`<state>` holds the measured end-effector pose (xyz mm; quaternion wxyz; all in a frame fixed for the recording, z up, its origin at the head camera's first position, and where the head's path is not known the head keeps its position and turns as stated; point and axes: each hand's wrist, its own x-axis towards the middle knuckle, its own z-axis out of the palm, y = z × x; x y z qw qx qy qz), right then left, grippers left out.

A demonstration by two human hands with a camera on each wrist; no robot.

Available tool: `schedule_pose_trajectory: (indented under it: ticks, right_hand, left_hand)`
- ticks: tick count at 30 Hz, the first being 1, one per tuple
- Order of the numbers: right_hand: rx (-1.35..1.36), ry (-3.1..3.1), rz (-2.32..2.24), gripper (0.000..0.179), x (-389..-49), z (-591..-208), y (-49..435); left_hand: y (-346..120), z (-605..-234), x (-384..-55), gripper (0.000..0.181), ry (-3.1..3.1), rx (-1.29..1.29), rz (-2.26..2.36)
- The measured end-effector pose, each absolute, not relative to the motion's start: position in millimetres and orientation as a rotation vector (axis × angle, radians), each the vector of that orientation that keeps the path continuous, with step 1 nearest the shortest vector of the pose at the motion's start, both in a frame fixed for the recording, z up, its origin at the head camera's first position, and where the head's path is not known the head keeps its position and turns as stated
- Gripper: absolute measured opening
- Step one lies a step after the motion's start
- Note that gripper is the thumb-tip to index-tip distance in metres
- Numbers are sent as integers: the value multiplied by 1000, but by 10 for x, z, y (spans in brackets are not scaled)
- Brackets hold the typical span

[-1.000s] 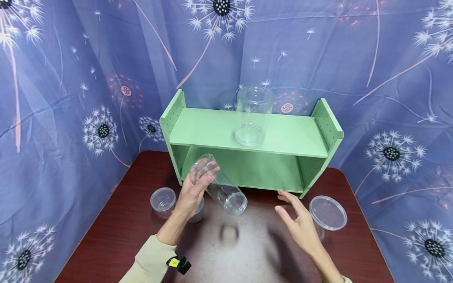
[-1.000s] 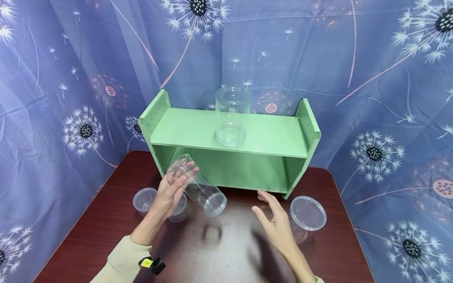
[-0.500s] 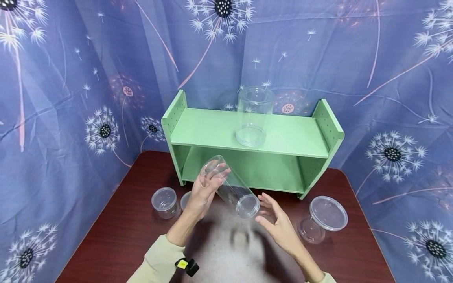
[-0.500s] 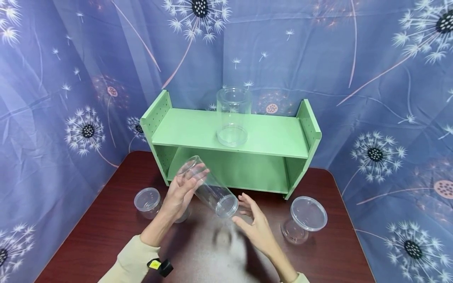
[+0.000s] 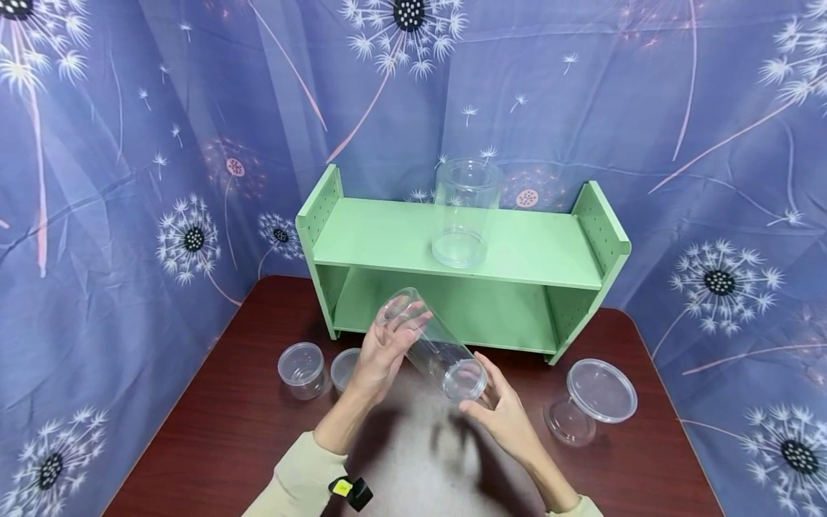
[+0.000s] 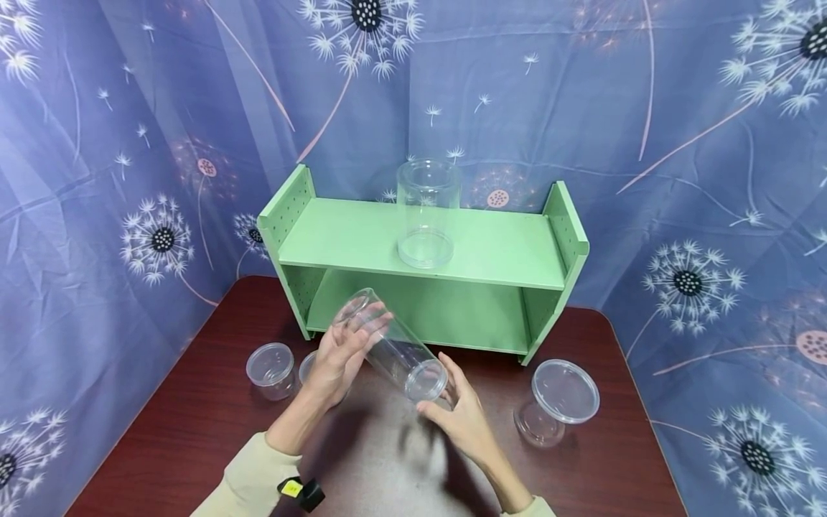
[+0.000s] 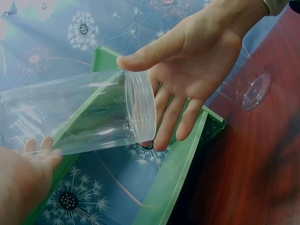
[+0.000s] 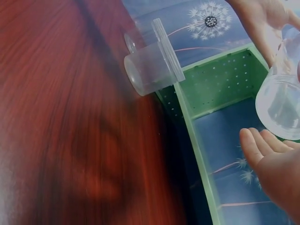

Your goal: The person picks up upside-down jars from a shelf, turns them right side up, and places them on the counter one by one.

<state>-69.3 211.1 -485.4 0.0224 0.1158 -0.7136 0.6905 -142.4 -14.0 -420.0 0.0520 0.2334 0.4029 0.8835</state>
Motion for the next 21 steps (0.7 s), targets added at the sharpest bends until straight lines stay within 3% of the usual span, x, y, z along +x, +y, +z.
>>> schedule_pose_trajectory:
  ticks: [14,21]
  right_hand:
    - [501,-2065,2222,62,-740,-4882,2072]
    - [498,-2036,2242,60,-734,-4883,2072]
  left_hand:
    - [-124,-4178,-1418,67,1254,680,2652]
    - [-144,-4162,-1430,75,1392,630,2587]
